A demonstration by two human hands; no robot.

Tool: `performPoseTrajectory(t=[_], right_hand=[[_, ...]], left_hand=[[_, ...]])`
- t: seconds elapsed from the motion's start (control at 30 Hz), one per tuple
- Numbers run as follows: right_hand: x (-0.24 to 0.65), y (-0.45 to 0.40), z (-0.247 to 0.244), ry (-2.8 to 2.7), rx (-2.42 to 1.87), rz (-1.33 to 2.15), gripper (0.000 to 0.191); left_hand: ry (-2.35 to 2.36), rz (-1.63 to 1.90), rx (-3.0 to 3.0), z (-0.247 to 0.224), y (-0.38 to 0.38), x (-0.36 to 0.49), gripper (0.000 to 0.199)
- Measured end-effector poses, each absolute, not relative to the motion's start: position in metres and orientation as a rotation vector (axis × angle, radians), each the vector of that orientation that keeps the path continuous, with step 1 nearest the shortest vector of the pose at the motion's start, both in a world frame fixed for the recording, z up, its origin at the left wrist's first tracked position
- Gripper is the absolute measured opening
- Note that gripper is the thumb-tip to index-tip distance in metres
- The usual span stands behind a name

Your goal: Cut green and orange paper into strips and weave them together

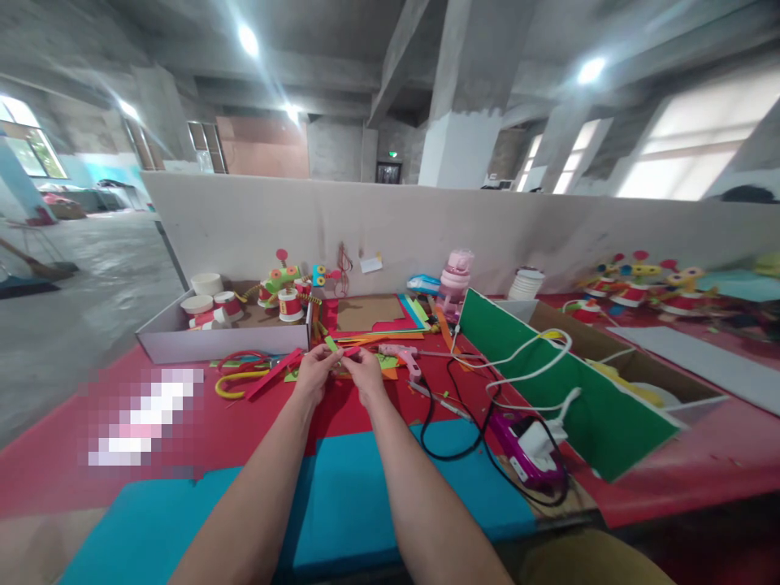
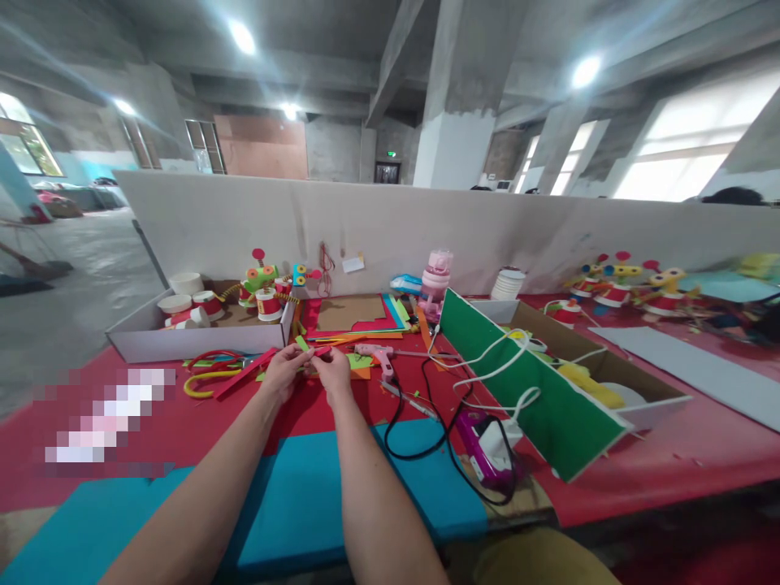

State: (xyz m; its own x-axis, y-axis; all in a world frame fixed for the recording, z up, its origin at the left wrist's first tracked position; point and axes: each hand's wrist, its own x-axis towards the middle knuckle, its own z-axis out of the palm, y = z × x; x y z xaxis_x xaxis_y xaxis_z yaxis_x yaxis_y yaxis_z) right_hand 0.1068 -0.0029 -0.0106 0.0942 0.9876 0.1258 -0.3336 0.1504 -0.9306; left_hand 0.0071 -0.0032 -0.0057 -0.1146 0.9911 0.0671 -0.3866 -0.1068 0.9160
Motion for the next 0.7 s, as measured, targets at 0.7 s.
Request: performPoseTrajectory(t=[0.7], right_hand=[[0.112, 0.000, -0.008, -0.718, -0.759, 1.379, 0.022]], left_hand=[[1.048, 1.660, 0.850, 0.000, 0.000, -0.002, 0.041]])
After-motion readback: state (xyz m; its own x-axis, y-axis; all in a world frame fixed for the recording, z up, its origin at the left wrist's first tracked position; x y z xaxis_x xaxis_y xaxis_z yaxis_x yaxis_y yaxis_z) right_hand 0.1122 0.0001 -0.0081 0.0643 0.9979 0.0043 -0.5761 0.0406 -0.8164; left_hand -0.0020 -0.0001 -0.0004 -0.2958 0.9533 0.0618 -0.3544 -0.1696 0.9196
